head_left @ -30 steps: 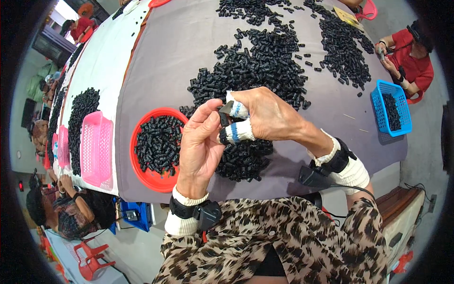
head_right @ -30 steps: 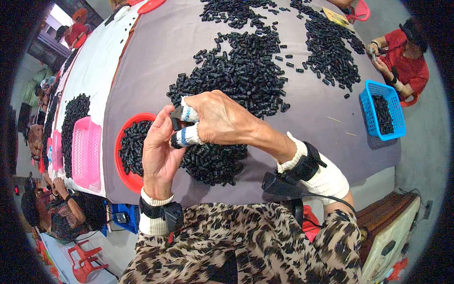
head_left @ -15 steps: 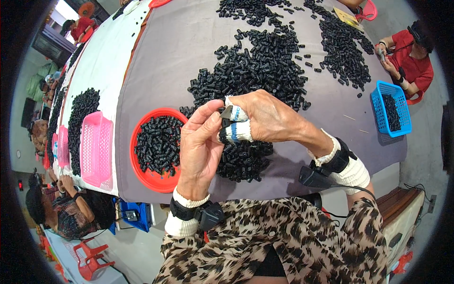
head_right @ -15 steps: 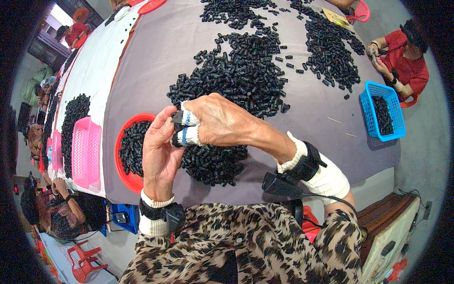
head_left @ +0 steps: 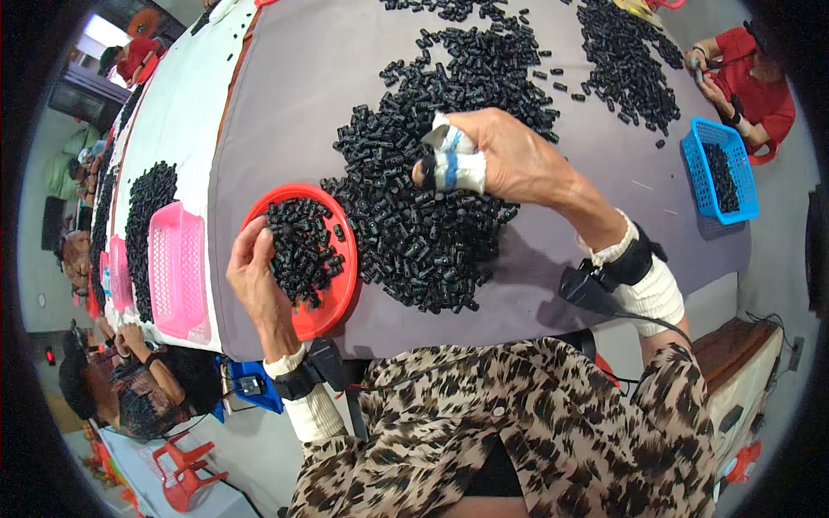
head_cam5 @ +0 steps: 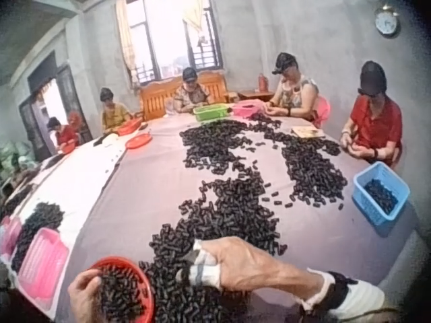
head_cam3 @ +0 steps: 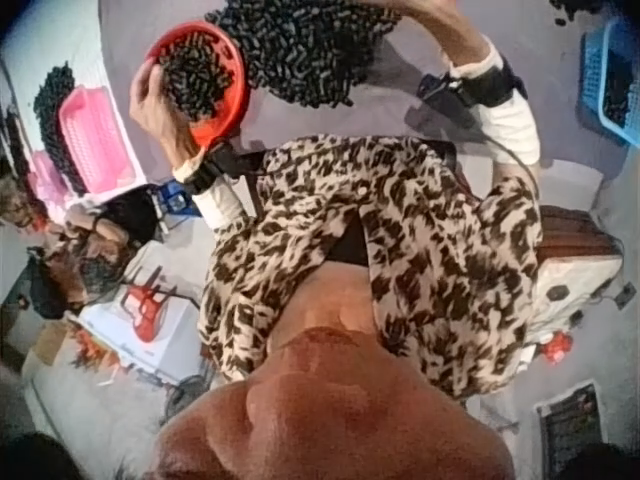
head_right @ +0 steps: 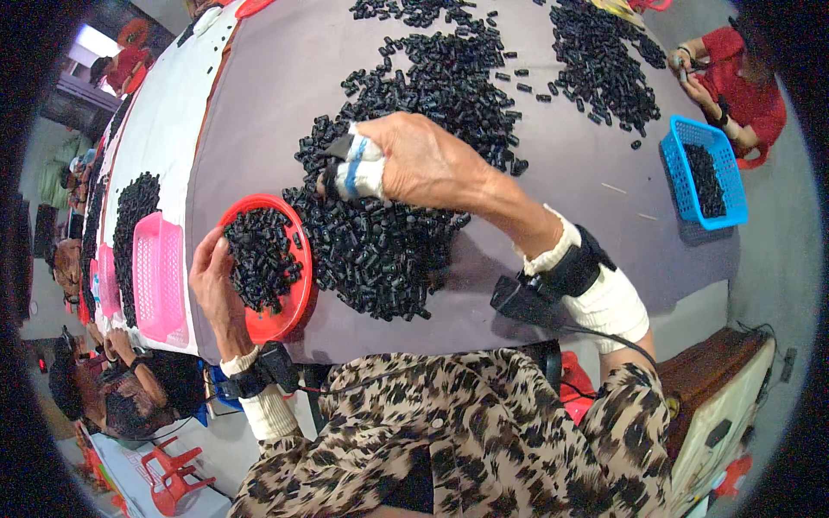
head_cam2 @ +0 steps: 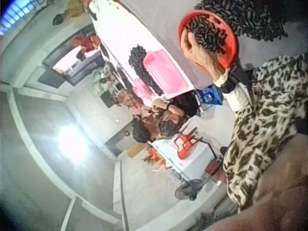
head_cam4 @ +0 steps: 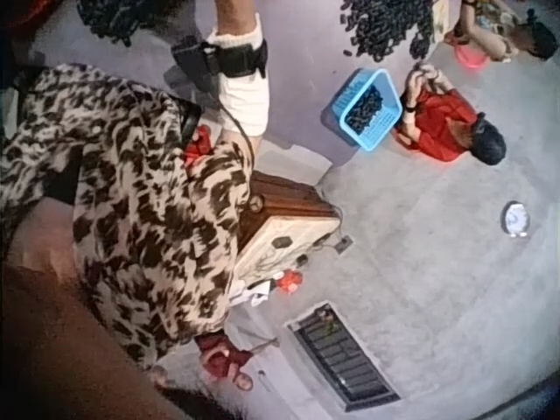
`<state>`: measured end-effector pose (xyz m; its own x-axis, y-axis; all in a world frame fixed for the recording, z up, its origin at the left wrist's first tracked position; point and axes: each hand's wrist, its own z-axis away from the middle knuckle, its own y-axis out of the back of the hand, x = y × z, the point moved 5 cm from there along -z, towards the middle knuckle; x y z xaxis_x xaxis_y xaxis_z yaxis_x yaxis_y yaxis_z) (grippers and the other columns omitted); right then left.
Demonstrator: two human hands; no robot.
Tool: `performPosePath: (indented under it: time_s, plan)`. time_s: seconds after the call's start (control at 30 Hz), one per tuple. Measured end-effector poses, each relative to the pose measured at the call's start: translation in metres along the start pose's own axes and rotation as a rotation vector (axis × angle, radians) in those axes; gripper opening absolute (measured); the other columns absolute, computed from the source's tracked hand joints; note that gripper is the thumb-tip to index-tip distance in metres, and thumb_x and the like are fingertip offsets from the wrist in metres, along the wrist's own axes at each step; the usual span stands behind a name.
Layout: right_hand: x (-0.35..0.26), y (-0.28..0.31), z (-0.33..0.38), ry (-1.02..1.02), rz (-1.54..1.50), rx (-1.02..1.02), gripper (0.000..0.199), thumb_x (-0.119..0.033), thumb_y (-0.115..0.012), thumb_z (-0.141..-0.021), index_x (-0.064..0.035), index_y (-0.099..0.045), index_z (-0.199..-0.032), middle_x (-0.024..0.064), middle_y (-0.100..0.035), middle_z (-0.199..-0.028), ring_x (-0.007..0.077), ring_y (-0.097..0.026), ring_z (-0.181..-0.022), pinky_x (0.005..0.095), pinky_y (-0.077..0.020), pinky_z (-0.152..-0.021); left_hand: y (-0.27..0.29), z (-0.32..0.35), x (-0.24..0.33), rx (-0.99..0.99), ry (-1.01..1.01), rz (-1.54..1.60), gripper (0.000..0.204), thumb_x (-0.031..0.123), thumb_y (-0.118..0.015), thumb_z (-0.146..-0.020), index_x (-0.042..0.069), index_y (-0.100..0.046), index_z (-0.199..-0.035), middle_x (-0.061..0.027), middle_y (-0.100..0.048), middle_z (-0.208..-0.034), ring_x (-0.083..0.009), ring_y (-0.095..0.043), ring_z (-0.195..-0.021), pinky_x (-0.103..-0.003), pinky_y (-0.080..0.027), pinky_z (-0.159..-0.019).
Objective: The recorder is assembling small black plastic components by hand at a workstation.
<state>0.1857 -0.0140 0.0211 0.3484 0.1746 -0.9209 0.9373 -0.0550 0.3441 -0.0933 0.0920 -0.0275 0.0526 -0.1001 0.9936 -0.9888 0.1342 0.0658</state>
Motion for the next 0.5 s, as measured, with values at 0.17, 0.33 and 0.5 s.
performPosePath:
  time_s: [0.17,0.33,0.5]
  plan:
    - [0.007,0.021,0.014,-0.094,0.219,0.081,0.027,-0.027,-0.061,-0.077,-0.0009,-0.057,-0.074,0.0051,-0.056,-0.06,0.0148,-0.052,-0.057,0.03,-0.0414,-0.056,-0.066,0.023,-0.003,-0.317,0.033,-0.254,0.017,0.007,-0.063,-0.08,0.004,-0.065,-0.096,-0.0007,-0.061,-0.085,-0.0067,-0.052,-0.074,-0.022,-0.042,-0.063]
    - [0.021,0.008,0.004,-0.071,0.114,0.034,0.026,-0.026,-0.061,-0.076,-0.0007,-0.058,-0.076,0.0065,-0.055,-0.06,0.0149,-0.05,-0.056,0.0305,-0.0406,-0.056,-0.132,0.07,-0.016,-0.926,-0.359,-0.623,0.034,0.013,-0.073,-0.067,0.004,-0.061,-0.098,-0.0099,-0.055,-0.088,-0.0229,-0.055,-0.078,-0.032,-0.046,-0.068]
    - [0.025,0.009,0.016,-0.16,0.131,0.004,0.026,-0.026,-0.062,-0.076,-0.0007,-0.057,-0.075,0.0075,-0.054,-0.059,0.0149,-0.047,-0.055,0.0313,-0.0394,-0.055,-0.156,0.093,-0.035,-1.085,-0.534,-0.837,0.037,0.007,-0.069,-0.068,0.003,-0.055,-0.103,-0.0127,-0.048,-0.09,-0.0308,-0.052,-0.085,-0.038,-0.045,-0.071]
